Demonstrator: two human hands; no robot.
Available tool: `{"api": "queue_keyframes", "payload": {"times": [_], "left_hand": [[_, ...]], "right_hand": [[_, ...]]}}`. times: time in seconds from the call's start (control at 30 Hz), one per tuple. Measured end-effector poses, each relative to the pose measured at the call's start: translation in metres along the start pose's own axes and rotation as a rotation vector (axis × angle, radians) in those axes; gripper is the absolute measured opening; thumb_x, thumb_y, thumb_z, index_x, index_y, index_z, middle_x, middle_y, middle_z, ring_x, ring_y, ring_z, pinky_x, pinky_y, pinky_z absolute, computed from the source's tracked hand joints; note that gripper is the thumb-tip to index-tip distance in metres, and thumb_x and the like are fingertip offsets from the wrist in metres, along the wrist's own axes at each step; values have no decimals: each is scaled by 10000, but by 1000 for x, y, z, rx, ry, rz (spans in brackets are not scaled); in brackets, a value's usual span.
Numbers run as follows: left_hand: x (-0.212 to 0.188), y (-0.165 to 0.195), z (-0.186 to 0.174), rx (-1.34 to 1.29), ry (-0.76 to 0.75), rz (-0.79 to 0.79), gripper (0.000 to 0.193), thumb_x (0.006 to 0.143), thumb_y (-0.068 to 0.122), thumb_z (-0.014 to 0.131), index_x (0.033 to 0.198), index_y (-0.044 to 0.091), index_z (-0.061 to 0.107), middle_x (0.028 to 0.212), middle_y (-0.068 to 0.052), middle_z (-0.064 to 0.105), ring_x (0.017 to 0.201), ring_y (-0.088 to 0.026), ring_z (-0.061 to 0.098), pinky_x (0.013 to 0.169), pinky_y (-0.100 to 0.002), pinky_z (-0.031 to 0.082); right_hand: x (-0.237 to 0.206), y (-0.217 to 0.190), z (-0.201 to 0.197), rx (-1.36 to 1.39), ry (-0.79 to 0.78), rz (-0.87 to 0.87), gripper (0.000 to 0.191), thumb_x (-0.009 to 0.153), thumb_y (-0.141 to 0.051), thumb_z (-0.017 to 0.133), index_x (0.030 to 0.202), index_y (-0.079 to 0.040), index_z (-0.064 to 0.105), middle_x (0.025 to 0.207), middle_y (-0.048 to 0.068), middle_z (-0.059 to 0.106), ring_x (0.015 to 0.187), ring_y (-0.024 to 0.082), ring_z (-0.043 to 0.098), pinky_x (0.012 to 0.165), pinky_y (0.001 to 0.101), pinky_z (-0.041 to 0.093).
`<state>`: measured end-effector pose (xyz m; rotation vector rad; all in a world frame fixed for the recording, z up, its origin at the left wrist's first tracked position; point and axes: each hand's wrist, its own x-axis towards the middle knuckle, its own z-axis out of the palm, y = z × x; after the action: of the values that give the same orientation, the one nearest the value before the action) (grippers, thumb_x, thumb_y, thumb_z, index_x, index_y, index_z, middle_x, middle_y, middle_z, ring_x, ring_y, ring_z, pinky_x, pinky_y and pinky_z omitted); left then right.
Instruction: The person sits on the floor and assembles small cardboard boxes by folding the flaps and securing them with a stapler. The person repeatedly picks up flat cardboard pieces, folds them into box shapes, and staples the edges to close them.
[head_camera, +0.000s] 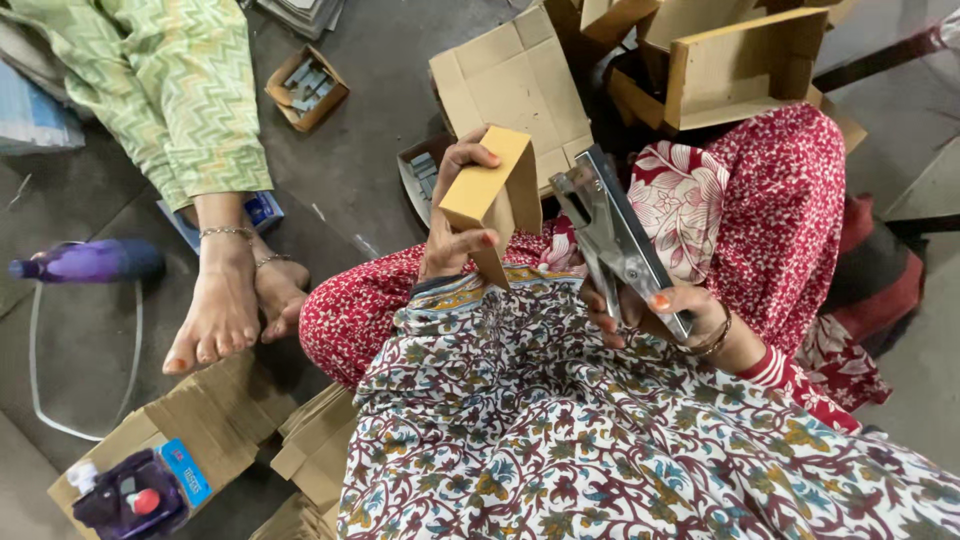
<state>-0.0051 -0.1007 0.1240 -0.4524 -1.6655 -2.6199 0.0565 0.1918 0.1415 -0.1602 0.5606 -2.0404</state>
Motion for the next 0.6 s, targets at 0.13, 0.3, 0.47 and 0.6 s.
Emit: {"api": "queue_keyframes", "payload": {"times": [0.13,0.3,0.47,0.6], "left_hand": [[-5,-1,3,241,-104,25,808,641,432,946,1299,112,603,1532,-140,436,1429,-258,449,1204,-357,348],[-4,-1,11,432,-213,47,800,591,318,940,1292,123,610,1564,-179,460,1426,-320,474,1194,-388,372],[-2,-1,15,610,-219,70,781,548,223,930,1256,145,609,1536,-205,482,1443,-393,506,1201,-462,426],[-1,-4,13,689,-247,75,780,554,231,949,1253,156,611,1526,-201,480,1441,-414,496,1191,-485,435]], "right_hand": [[-18,5,-2,-97,35,22,801,854,-358,774,1474,-16,399,1101,135,582,918,208,595,730,363,516],[-24,7,-10,-294,114,5,752,865,-388,752,1424,27,468,1024,142,644,854,214,622,709,353,511],[-21,5,-8,-315,155,9,747,835,-396,760,1392,4,464,984,120,645,843,215,634,698,359,523],[-18,1,-6,-389,161,-7,710,855,-408,742,1366,28,514,975,126,656,834,215,637,709,354,521]]}}
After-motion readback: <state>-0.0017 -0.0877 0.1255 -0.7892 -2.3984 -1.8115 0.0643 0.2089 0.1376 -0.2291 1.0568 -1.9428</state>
